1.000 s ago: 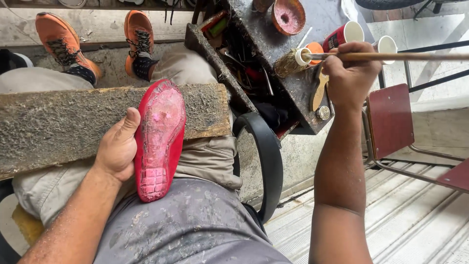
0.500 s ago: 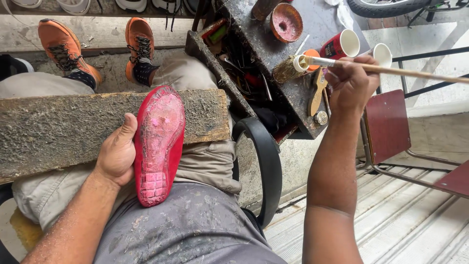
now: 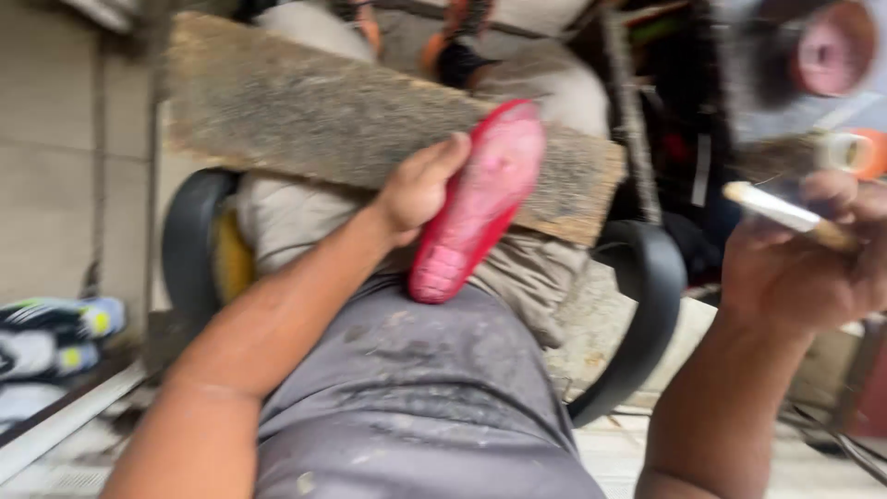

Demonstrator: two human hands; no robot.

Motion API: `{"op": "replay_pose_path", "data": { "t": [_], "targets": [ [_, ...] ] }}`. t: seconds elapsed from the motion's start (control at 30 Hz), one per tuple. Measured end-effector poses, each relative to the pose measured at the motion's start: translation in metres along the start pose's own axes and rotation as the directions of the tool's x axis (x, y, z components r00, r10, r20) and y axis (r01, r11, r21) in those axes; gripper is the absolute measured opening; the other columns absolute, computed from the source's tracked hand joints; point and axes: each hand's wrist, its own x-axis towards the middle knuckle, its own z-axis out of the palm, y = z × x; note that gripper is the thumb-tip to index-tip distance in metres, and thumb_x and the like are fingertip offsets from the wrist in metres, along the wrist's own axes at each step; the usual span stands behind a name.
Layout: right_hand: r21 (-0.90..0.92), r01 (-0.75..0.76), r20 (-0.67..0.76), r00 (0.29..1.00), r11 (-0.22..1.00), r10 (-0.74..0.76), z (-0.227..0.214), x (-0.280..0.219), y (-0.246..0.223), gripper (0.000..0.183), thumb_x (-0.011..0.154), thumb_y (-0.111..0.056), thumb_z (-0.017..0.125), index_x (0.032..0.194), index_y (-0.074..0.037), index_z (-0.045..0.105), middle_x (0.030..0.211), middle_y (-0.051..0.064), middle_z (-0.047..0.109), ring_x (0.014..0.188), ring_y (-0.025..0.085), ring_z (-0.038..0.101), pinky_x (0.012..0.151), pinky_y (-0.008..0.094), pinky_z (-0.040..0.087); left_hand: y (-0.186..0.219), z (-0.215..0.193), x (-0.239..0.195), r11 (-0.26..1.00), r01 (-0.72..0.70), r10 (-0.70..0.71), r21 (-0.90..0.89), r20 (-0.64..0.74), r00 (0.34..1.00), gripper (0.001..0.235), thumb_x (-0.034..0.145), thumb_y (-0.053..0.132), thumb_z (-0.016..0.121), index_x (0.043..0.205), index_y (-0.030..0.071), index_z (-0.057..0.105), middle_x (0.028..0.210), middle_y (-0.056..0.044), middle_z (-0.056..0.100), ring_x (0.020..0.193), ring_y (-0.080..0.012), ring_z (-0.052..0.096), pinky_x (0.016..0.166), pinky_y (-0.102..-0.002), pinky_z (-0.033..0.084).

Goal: Applying red dye to the sole of a shoe using a brush

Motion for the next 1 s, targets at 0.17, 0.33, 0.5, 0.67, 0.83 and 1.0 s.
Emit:
{"op": "replay_pose_path", "data": {
  "t": [0.17, 0.33, 0.5, 0.67, 0.83, 1.0],
  "targets": [
    [-0.097, -0.021, 0.076, 0.997, 0.995, 0.029, 0.168, -0.025, 0.072, 0.021, 0.086, 0.000, 0.071, 0.096, -0.001, 0.052, 0.115, 0.031, 0.062, 0.105, 0.034, 0.072, 0.077, 0.042, 0.071, 0.012, -0.001, -0.006, 0.981, 0.086, -0.058, -0.176, 0.156, 0.986, 0.037, 0.105, 0.043, 0.059, 0.111, 0.011, 0.074, 0.096, -0.016, 0.076, 0.085, -0.0263, 0.078, 0.078, -0.043, 0.066],
    [-0.066, -0.009, 0.059, 0.998, 0.998, 0.012, 0.189, -0.021, 0.129, 0.027, 0.075, 0.022, 0.074, 0.091, 0.010, 0.056, 0.109, 0.041, 0.065, 0.092, 0.037, 0.073, 0.067, 0.046, 0.069, 0.019, 0.002, -0.008, 0.970, 0.114, -0.074, -0.215, 0.187, 0.980, 0.034, 0.104, 0.043, 0.059, 0.105, 0.012, 0.074, 0.089, -0.015, 0.075, 0.079, -0.0245, 0.078, 0.071, -0.039, 0.067],
    [-0.120, 0.027, 0.084, 0.996, 0.992, -0.017, 0.187, -0.012, 0.138, 0.023, 0.085, 0.017, 0.073, 0.093, 0.006, 0.055, 0.112, 0.035, 0.066, 0.093, 0.033, 0.076, 0.073, 0.040, 0.068, -0.001, -0.010, 0.004, 0.975, 0.107, -0.075, -0.197, 0.165, 0.983, 0.030, 0.104, 0.040, 0.060, 0.106, 0.012, 0.073, 0.087, -0.013, 0.075, 0.080, -0.0217, 0.077, 0.073, -0.036, 0.067],
    [-0.189, 0.066, 0.099, 0.994, 0.980, -0.048, 0.192, -0.009, 0.132, 0.023, 0.086, 0.018, 0.074, 0.091, 0.007, 0.055, 0.111, 0.035, 0.067, 0.092, 0.033, 0.075, 0.072, 0.041, 0.068, -0.004, -0.012, 0.007, 0.973, 0.122, -0.089, -0.195, 0.168, 0.982, 0.030, 0.104, 0.039, 0.061, 0.106, 0.012, 0.073, 0.088, -0.013, 0.075, 0.081, -0.0220, 0.077, 0.075, -0.037, 0.067],
    [-0.272, 0.116, 0.112, 0.990, 0.955, -0.088, 0.202, -0.011, 0.129, 0.021, 0.087, 0.017, 0.074, 0.090, 0.006, 0.058, 0.110, 0.035, 0.068, 0.093, 0.032, 0.075, 0.071, 0.041, 0.067, -0.004, -0.014, 0.005, 0.975, 0.129, -0.099, -0.183, 0.165, 0.981, 0.030, 0.104, 0.039, 0.060, 0.106, 0.012, 0.073, 0.088, -0.013, 0.075, 0.081, -0.0222, 0.077, 0.074, -0.037, 0.066],
    [-0.262, 0.140, 0.048, 0.990, 0.955, -0.132, 0.210, -0.017, 0.135, 0.017, 0.094, 0.012, 0.072, 0.094, 0.003, 0.057, 0.113, 0.034, 0.068, 0.096, 0.030, 0.074, 0.074, 0.037, 0.066, -0.010, -0.018, 0.007, 0.973, 0.129, -0.098, -0.191, 0.159, 0.982, 0.030, 0.105, 0.038, 0.059, 0.111, 0.012, 0.073, 0.092, -0.014, 0.075, 0.085, -0.0242, 0.077, 0.078, -0.039, 0.066]
  ]
}}
